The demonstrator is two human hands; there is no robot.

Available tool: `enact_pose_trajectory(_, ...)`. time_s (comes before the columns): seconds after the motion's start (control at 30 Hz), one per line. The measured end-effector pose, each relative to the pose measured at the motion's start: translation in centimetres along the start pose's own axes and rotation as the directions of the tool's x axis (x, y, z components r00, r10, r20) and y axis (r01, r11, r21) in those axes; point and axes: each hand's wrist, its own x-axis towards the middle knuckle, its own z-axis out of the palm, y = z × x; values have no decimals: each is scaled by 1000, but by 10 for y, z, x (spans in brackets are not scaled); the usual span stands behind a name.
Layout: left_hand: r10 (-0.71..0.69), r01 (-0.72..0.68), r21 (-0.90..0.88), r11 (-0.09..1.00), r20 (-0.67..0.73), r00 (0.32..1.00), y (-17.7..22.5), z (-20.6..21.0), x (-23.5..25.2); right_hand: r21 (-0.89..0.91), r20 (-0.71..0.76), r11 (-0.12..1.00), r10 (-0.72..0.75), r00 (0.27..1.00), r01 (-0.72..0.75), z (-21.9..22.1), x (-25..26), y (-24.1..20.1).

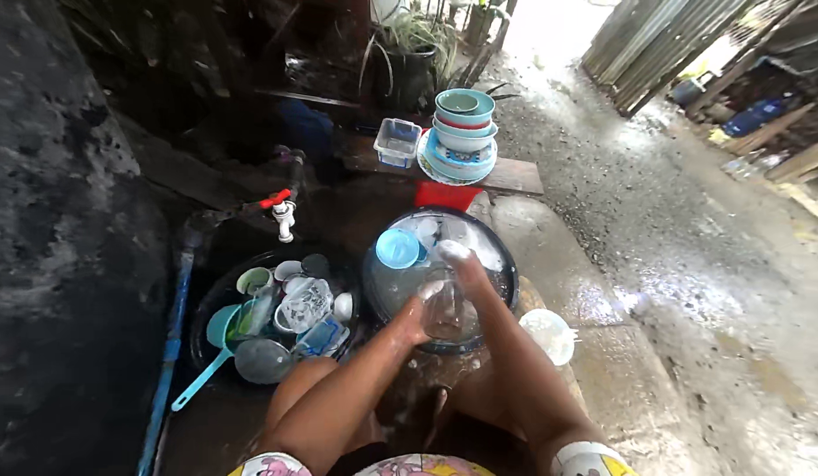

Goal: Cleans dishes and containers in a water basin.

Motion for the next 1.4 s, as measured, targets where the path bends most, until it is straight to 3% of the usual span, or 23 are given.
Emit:
enact_pose_trajectory(0.07, 109, -66, 333, 941, -114, 987, 0, -7, 2, -418, 43, 907, 72, 996, -48, 9, 8, -20)
enact_pose_trajectory(0.1, 160, -78, 449, 890, -148, 976, 0, -12, 4, -446, 22, 893, 77, 997, -59, 17, 9, -20)
enact_pose_trajectory(0.17, 235, -113, 493, 863, -194, 952, 4, -16, 4, -107, -163, 994, -25, 986, 7, 32, 8, -2)
enact_pose_trajectory(0.23, 361, -198, 494, 847, -261, 895, 11, -21, 6, 230, -282, 973, 34, 959, 33, 54, 0, 10)
enact_pose_trajectory(0.27, 438, -243, 511, 825, -304, 846, 15, -28, 8, 192, -249, 981, 67, 966, -18, 66, -14, 8)
enact_pose_trajectory(0.33, 542, -305, 541, 783, -356, 761, 22, -46, 9, -156, -88, 987, 33, 996, -47, 92, -45, -2)
enact_pose_trajectory(0.4, 560, -326, 579, 747, -284, 779, 23, -59, -4, -457, 99, 887, -33, 995, 75, 107, -69, -12)
enact_pose_trajectory(0.47, 493, -335, 514, 790, -207, 845, 20, -55, -15, -602, 138, 793, -17, 990, 97, 102, -65, -27)
enact_pose_trajectory(0.57, 233, -202, 159, 966, -207, 950, 27, -34, -14, -360, -63, 932, -61, 996, 35, 71, -28, -42)
enact_pose_trajectory(0.63, 130, -131, -21, 991, -51, 990, 26, -27, -24, -152, -115, 984, -113, 987, 94, 52, 0, -35)
enact_pose_trajectory(0.67, 136, -136, -10, 991, -25, 990, 24, -23, -28, -216, -84, 974, -89, 992, 69, 46, 9, -36)
enact_pose_trajectory(0.77, 247, -193, 394, 899, -90, 965, 23, -20, -29, -638, -8, 767, 84, 996, -70, 52, 11, -63)
enact_pose_trajectory(0.8, 267, -209, 391, 896, -99, 959, 22, -21, -29, -571, -24, 819, 61, 998, -63, 55, 8, -60)
enact_pose_trajectory(0.87, 246, -239, 93, 966, -75, 966, 27, -14, -38, -87, -97, 996, -45, 994, 36, 54, 4, -40)
enact_pose_trajectory(0.9, 214, -215, -66, 974, -17, 977, 30, -12, -43, 115, -115, 992, -36, 993, 49, 52, 2, -35)
enact_pose_trajectory(0.93, 188, -183, -122, 975, 24, 982, 29, -11, -43, 99, -87, 994, -41, 995, 49, 48, -1, -38)
enact_pose_trajectory(0.97, 169, -169, -27, 985, 1, 986, 28, -10, -42, -110, -38, 993, -45, 998, 40, 44, -1, -48)
enact_pose_trajectory(1.03, 196, -158, 319, 934, -91, 976, 21, -8, -38, -531, 2, 846, 53, 999, -43, 44, -2, -66)
enact_pose_trajectory(1.07, 231, -157, 423, 892, -129, 964, 17, -8, -35, -522, -28, 850, 56, 998, -63, 44, -2, -62)
enact_pose_trajectory(1.13, 317, -188, 483, 855, -200, 927, 15, -8, -31, -130, -201, 991, -42, 979, 16, 49, -5, -34)
enact_pose_trajectory(1.2, 447, -272, 496, 825, -277, 850, 18, -17, -19, 140, -228, 990, 34, 973, -2, 64, -19, -13)
enact_pose_trajectory(1.3, 583, -403, 505, 763, -267, 768, 22, -47, -7, -328, -29, 944, -30, 999, 19, 93, -67, -17)
enact_pose_trajectory(1.4, 458, -404, 250, 880, -220, 861, 21, -44, -26, -647, 168, 750, -33, 985, 135, 96, -82, -43)
